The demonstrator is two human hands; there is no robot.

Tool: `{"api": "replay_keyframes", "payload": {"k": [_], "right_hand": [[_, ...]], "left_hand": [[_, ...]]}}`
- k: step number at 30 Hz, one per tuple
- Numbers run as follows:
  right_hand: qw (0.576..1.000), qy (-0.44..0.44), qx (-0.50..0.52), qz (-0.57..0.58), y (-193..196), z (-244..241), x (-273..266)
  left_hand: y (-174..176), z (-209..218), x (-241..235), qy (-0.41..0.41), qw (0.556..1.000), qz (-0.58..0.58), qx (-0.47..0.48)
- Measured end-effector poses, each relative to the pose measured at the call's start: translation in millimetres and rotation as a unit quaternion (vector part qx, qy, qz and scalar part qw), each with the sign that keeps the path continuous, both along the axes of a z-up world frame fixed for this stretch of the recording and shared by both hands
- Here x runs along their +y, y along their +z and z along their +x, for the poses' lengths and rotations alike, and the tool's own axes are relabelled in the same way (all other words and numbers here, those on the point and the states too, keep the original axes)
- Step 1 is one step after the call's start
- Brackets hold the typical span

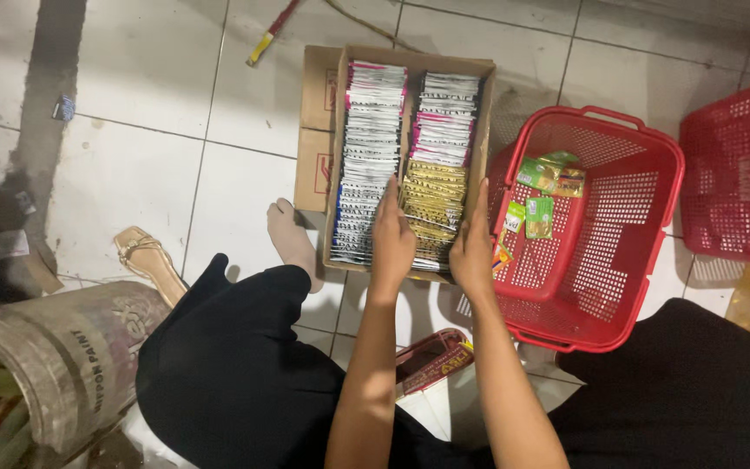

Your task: The person sorts various packets of shampoo and other products from a red basket into a cardboard box, organizing them by brand and color.

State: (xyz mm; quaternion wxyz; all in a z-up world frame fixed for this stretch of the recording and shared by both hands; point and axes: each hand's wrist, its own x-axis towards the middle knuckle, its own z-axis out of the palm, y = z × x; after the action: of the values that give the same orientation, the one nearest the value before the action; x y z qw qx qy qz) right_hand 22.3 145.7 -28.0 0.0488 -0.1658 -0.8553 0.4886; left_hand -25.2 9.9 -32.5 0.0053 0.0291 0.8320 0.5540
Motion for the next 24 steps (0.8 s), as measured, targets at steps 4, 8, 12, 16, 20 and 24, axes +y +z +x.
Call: {"api": "replay_keyframes", "payload": {"k": [4,8,12,16,20,24], "right_hand": [[0.997,0.022,0.062,0.037,0.1,1.1,2.8],[0.999,0.013,0.030,0.030,0.7,2.7,0.8],[1.000,-0.007,-0.003,-0.007,2.4,0.5,2.7],[0.999,0.008,0.033,0.008,1.1,0.4,1.1],[0.999,0.013,0.046,0.007,-3.6,0.0,2.7],[0.999,0.014,0.048,0.009,-8.6,3.1,3.4]], "left_hand": [[-6.2,3.9,8.5,-0.013,1.000,-0.021,-0.008],[-9.4,5.5,21.8,-0.031,0.999,0.020,-0.034],[-11.1,9.1,31.4,-0.038,0.999,0.001,-0.026],[-16.5,3.1,32.3,-0.026,1.000,-0.014,-0.002],[-25.1,-10.5,34.5,-0.053,0.998,-0.013,-0.014],[-32.7,-21.1,38.1,-0.067,0.995,-0.044,-0.050]]}}
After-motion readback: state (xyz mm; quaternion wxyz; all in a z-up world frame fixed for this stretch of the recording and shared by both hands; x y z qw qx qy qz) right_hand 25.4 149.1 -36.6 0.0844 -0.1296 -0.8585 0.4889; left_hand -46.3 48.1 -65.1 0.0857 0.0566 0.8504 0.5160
